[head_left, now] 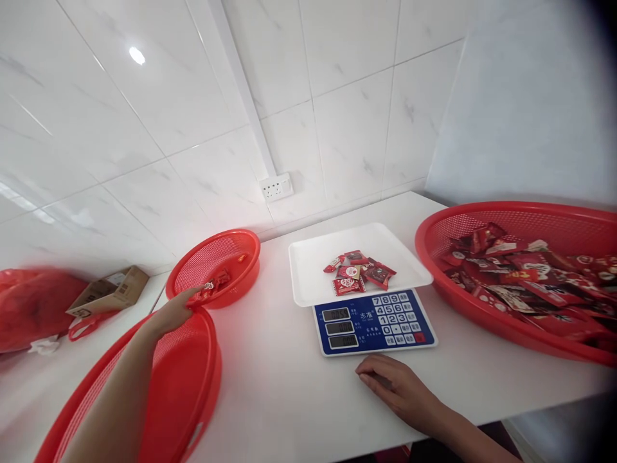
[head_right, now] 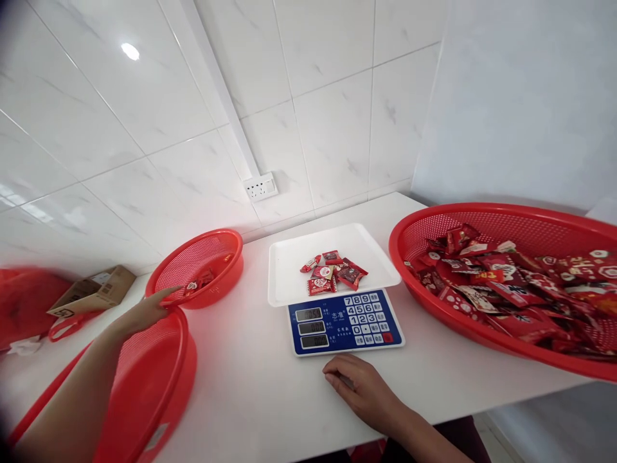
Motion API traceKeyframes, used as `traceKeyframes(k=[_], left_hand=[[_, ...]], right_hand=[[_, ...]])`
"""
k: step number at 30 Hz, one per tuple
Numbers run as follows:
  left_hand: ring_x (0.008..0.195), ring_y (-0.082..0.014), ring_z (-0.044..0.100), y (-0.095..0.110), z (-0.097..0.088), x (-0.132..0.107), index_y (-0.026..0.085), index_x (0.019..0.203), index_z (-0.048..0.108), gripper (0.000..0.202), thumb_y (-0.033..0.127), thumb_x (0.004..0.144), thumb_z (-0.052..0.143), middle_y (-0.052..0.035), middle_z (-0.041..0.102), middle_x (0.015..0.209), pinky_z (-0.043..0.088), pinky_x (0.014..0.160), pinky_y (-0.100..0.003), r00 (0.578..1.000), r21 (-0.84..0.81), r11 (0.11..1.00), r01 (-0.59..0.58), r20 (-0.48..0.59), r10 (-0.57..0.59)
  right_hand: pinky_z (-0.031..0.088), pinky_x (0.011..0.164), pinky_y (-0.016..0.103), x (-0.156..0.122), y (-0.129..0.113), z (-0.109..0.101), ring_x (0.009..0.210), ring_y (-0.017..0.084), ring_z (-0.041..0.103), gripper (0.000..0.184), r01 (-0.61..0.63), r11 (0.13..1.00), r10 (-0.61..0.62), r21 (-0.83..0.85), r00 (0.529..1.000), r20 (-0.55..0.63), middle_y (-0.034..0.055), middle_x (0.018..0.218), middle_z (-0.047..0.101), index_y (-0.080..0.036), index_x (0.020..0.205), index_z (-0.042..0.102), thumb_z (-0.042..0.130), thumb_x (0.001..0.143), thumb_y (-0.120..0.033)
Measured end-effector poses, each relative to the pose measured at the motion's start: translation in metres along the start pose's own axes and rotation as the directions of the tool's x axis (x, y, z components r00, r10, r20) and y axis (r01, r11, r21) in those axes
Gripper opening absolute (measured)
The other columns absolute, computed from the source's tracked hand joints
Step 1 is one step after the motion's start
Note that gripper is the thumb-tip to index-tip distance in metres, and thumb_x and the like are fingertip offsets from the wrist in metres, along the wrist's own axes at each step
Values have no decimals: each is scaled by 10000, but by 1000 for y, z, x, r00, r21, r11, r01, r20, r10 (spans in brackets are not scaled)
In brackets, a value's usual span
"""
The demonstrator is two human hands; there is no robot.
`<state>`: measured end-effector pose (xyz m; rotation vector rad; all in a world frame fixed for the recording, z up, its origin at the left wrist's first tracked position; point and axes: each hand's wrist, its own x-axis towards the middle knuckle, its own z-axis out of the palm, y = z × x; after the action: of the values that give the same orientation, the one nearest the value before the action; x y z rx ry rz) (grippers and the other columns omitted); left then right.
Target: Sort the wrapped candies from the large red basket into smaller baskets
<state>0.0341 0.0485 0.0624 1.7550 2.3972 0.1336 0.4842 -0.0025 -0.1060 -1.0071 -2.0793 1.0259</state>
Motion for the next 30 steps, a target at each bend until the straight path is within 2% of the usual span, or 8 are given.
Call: traceKeyframes(k=[3,7,12,17,21,24,27,30], left_hand=[[1042,-277,631,3,1,14,213,1218,596,601,209,617,613,-83,674,1167,485,829,-316,991,73,997,-23,134,13],[1022,-381,618,-4,0,24,165,997,672,475,430,603,683,-150,692,1079,458,855,-463,987,188,982,17,152,-46],[964,-393,625,-14,-2,20,195,796,644,368,539,670,610,-136,703,926,462,783,-500,994,252,967,45,80,-68],[895,-406,638,-24,0,11,196,702,585,358,543,761,520,-133,679,843,455,718,-521,990,309,940,143,-49,-134],[889,-411,642,-24,5,13,166,815,611,393,530,811,464,-184,680,873,460,700,-506,970,328,913,242,-119,-214],[884,-419,644,-16,9,18,110,991,619,444,484,843,432,-239,679,908,460,696,-505,954,320,900,297,-135,-267],[882,-425,645,-6,11,21,41,1168,553,516,433,854,434,-271,676,922,458,700,-499,949,298,902,312,-135,-283],[886,-443,639,8,12,19,2,1251,498,543,376,865,422,-285,672,908,457,703,-516,952,275,915,297,-159,-261]], right_hand=[[497,701,287,-1,-1,0,779,166,616,280,-14,1000,14,0,1000,0,47,842,657,-209,869,611,394,938,-372],[492,713,285,-1,-1,0,794,166,613,289,-27,1000,27,11,1000,5,53,855,658,-205,870,612,394,938,-382],[486,726,288,0,2,0,802,165,608,290,-37,999,36,22,999,13,52,859,656,-203,871,613,399,936,-387],[486,732,294,-1,3,0,805,167,607,290,-49,998,48,26,999,21,50,863,657,-206,874,614,401,935,-392],[488,737,297,1,2,-1,812,169,611,295,-65,998,64,25,998,24,49,869,660,-206,878,618,402,934,-399],[494,728,294,1,1,1,807,168,616,296,-63,998,63,12,998,19,50,865,663,-202,877,623,402,934,-390],[506,720,285,-1,-1,3,798,162,624,284,-27,1000,28,-12,1000,7,48,857,668,-203,878,628,407,935,-371],[521,722,275,-2,-4,-5,807,157,639,264,48,997,-51,-65,997,-52,48,868,684,-214,890,636,417,935,-354]])
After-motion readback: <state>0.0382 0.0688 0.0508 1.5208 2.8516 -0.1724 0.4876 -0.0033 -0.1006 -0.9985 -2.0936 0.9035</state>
